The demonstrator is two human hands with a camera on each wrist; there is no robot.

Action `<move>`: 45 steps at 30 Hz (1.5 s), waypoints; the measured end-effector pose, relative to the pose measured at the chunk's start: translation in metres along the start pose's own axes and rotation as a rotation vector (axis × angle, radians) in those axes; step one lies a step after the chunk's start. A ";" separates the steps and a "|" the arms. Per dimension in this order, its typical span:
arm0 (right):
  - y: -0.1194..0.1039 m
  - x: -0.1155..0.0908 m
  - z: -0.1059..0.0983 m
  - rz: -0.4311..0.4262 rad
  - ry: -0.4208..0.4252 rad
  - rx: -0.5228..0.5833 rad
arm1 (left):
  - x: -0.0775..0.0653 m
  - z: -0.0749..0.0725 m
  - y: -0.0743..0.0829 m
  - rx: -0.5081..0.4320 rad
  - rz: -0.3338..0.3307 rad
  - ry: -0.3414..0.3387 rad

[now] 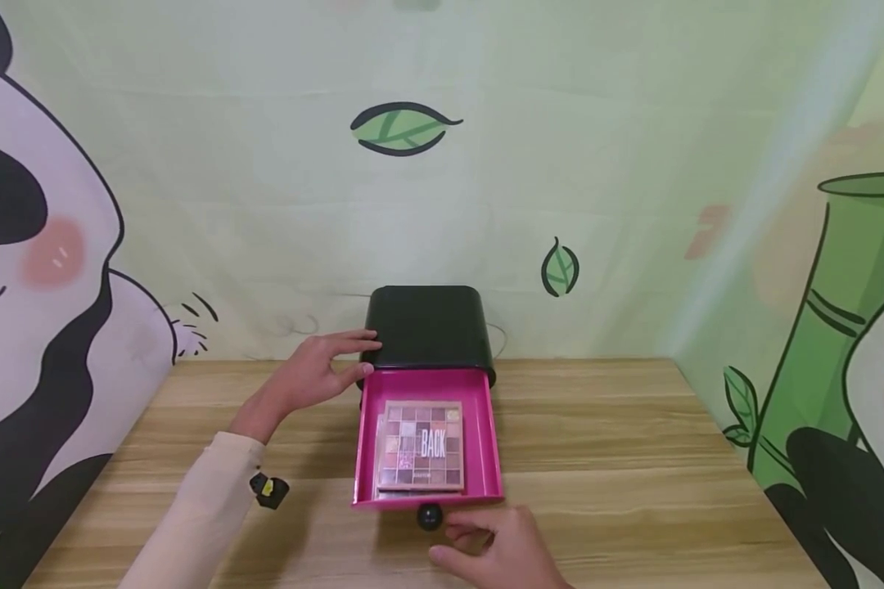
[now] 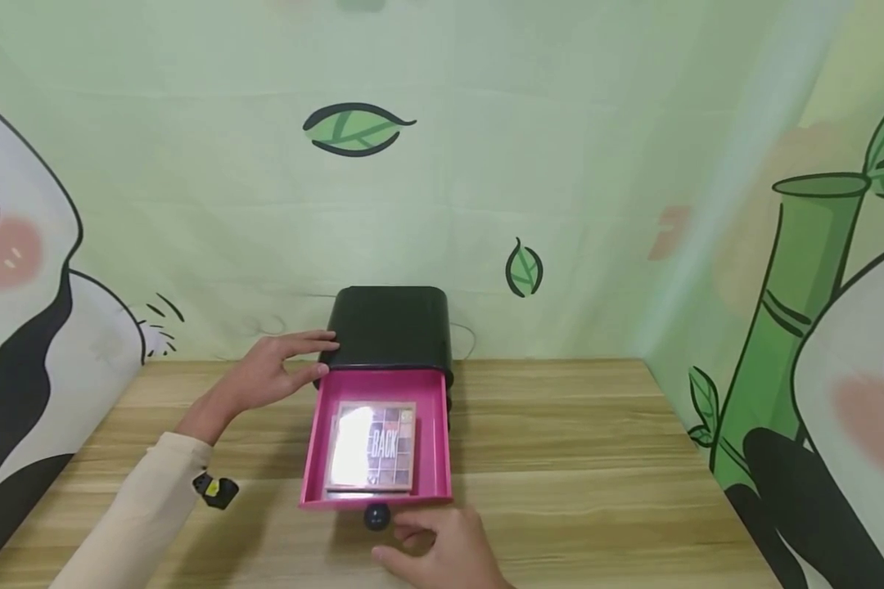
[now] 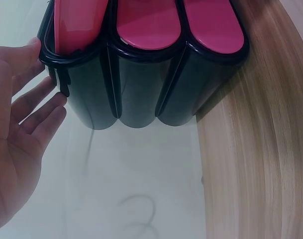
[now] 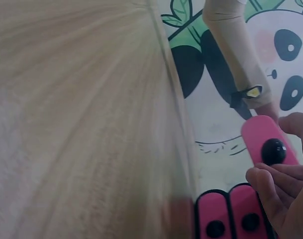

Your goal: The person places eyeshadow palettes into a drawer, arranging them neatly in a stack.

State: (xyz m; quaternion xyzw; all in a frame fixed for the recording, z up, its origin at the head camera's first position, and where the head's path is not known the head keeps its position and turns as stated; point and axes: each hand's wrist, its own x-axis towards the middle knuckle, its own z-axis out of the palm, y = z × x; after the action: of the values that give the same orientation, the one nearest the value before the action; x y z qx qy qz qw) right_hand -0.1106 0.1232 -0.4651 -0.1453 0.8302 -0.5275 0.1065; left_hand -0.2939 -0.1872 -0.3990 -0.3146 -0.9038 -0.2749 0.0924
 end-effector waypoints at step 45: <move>-0.009 0.009 0.019 -0.128 0.250 0.073 | -0.001 0.000 0.000 -0.016 0.011 0.014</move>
State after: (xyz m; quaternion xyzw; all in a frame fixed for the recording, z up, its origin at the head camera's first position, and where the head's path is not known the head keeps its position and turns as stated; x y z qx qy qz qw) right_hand -0.1112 0.1001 -0.4650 -0.1270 0.8063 -0.5771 -0.0263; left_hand -0.2935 -0.1877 -0.3998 -0.3184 -0.8992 -0.2839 0.0976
